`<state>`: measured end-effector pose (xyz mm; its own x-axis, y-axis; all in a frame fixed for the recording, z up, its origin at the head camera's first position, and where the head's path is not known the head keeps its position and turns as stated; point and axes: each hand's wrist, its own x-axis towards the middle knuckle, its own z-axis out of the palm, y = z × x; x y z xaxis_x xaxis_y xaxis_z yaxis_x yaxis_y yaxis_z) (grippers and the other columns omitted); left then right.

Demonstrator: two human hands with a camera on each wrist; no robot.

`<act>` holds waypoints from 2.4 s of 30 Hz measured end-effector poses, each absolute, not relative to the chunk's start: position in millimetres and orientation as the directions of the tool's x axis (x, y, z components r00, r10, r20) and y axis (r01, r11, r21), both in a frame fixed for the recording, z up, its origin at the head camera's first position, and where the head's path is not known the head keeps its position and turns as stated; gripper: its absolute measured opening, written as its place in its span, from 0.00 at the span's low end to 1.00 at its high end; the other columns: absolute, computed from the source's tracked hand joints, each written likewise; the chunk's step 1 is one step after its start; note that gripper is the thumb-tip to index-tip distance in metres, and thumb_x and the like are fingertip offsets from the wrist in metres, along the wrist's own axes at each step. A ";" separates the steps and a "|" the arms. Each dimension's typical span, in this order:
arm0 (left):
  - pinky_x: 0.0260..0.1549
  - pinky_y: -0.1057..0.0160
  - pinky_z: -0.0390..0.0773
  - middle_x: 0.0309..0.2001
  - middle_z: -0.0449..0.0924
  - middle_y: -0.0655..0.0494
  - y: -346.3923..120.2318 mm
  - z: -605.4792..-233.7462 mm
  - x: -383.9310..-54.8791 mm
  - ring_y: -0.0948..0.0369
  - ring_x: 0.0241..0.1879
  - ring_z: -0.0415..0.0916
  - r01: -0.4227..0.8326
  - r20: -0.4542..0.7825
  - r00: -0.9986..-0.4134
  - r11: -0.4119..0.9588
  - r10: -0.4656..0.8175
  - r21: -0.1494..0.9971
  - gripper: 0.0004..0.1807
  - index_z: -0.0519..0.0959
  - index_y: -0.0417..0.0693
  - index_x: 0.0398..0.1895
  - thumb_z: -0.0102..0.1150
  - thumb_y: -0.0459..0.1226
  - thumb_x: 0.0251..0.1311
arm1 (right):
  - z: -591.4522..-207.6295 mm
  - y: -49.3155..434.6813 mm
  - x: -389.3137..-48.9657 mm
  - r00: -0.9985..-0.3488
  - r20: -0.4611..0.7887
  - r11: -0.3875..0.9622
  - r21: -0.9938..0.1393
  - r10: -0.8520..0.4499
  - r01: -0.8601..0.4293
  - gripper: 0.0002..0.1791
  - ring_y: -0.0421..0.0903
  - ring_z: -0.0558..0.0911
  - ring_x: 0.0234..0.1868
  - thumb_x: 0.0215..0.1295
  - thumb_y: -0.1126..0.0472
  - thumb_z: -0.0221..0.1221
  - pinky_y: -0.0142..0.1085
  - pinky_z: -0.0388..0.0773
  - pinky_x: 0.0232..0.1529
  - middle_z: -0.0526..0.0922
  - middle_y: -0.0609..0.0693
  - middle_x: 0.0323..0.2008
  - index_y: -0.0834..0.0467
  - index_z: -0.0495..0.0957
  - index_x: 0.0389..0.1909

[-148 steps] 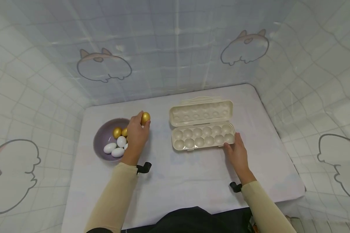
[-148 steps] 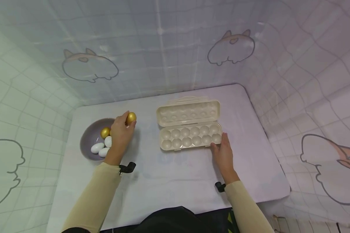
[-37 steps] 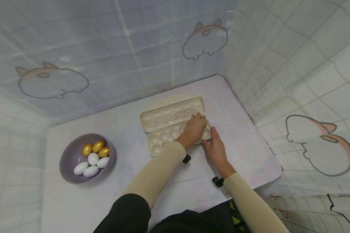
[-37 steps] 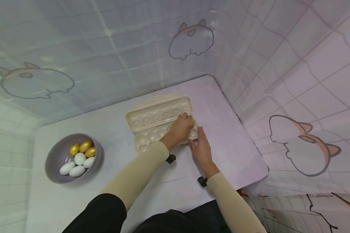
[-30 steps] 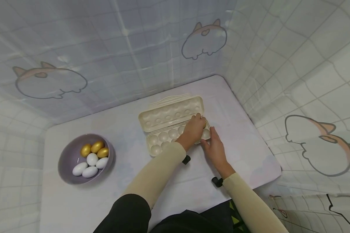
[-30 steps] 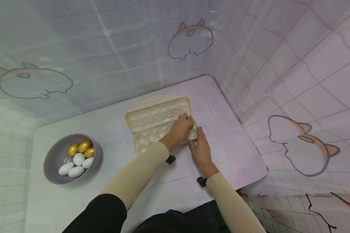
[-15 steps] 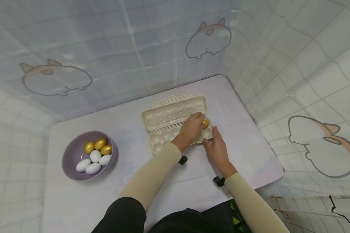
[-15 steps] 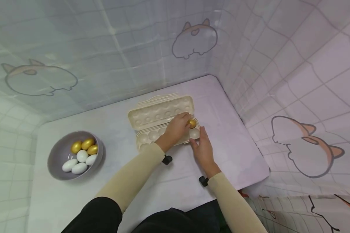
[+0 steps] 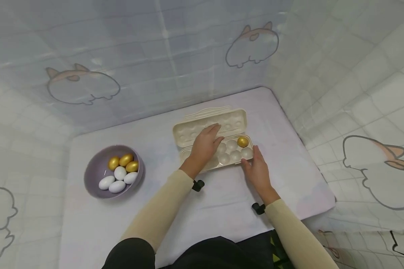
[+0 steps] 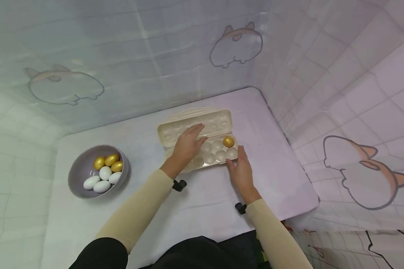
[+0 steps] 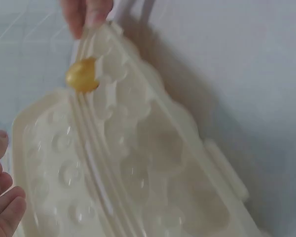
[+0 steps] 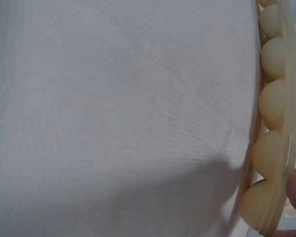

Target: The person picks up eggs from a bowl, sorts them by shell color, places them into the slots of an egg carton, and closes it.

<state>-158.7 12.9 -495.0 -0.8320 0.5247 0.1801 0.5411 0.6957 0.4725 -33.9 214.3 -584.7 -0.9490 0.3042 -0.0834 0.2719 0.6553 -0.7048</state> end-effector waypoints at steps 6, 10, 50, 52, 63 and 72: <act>0.72 0.55 0.76 0.72 0.78 0.47 -10.9 -487.6 -162.6 0.50 0.73 0.75 0.491 0.219 -0.869 0.717 0.443 0.496 0.29 0.76 0.43 0.72 0.65 0.44 0.72 | -582.4 224.7 -40.7 -0.954 -0.065 0.646 -0.722 0.293 0.248 0.47 0.65 0.58 0.83 0.76 0.53 0.63 0.57 0.58 0.82 0.55 0.69 0.82 0.69 0.50 0.82; 0.73 0.55 0.75 0.72 0.77 0.46 -23.0 -487.6 -165.2 0.50 0.73 0.74 0.471 0.235 -0.881 0.726 0.410 0.500 0.30 0.75 0.43 0.73 0.65 0.45 0.73 | -584.5 231.2 -46.1 -0.956 -0.064 0.644 -0.725 0.288 0.243 0.46 0.65 0.58 0.83 0.76 0.53 0.63 0.57 0.58 0.83 0.55 0.69 0.82 0.69 0.50 0.82; 0.72 0.41 0.72 0.67 0.79 0.36 -213.3 -490.9 -191.2 0.39 0.71 0.74 0.029 0.256 -0.950 0.763 -0.180 0.646 0.26 0.78 0.38 0.68 0.65 0.41 0.72 | -587.9 288.5 -30.7 -0.941 -0.044 0.685 -0.675 0.334 0.275 0.45 0.71 0.58 0.81 0.75 0.57 0.65 0.61 0.57 0.81 0.55 0.75 0.80 0.72 0.52 0.81; 0.73 0.41 0.72 0.67 0.79 0.36 -218.8 -494.7 -191.4 0.39 0.71 0.74 -0.002 0.236 -0.951 0.768 -0.200 0.640 0.26 0.79 0.37 0.68 0.65 0.41 0.72 | -587.5 288.4 -31.1 -0.941 -0.048 0.683 -0.676 0.334 0.277 0.45 0.71 0.58 0.81 0.75 0.57 0.64 0.61 0.57 0.81 0.55 0.75 0.80 0.72 0.52 0.81; 0.70 0.38 0.73 0.64 0.79 0.30 -235.7 -513.0 -184.8 0.35 0.68 0.74 -0.109 0.131 -0.963 0.789 -0.234 0.605 0.24 0.78 0.32 0.66 0.61 0.39 0.74 | -588.6 288.8 -31.8 -0.940 -0.054 0.685 -0.671 0.336 0.284 0.46 0.71 0.58 0.81 0.75 0.57 0.64 0.62 0.57 0.81 0.54 0.75 0.80 0.72 0.51 0.81; 0.72 0.39 0.71 0.66 0.78 0.30 -245.3 -529.4 -184.4 0.34 0.70 0.73 -0.178 0.043 -0.970 0.817 -0.240 0.548 0.27 0.77 0.32 0.67 0.62 0.40 0.72 | -589.2 289.1 -32.4 -0.940 -0.072 0.682 -0.670 0.334 0.293 0.46 0.70 0.58 0.82 0.75 0.57 0.64 0.61 0.58 0.81 0.54 0.74 0.81 0.72 0.51 0.81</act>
<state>-184.4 -245.3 -529.4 -0.9698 -0.2400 0.0427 -0.1781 0.8171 0.5482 -32.4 289.1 -589.2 -0.9399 0.3337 -0.0718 0.2932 0.6818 -0.6702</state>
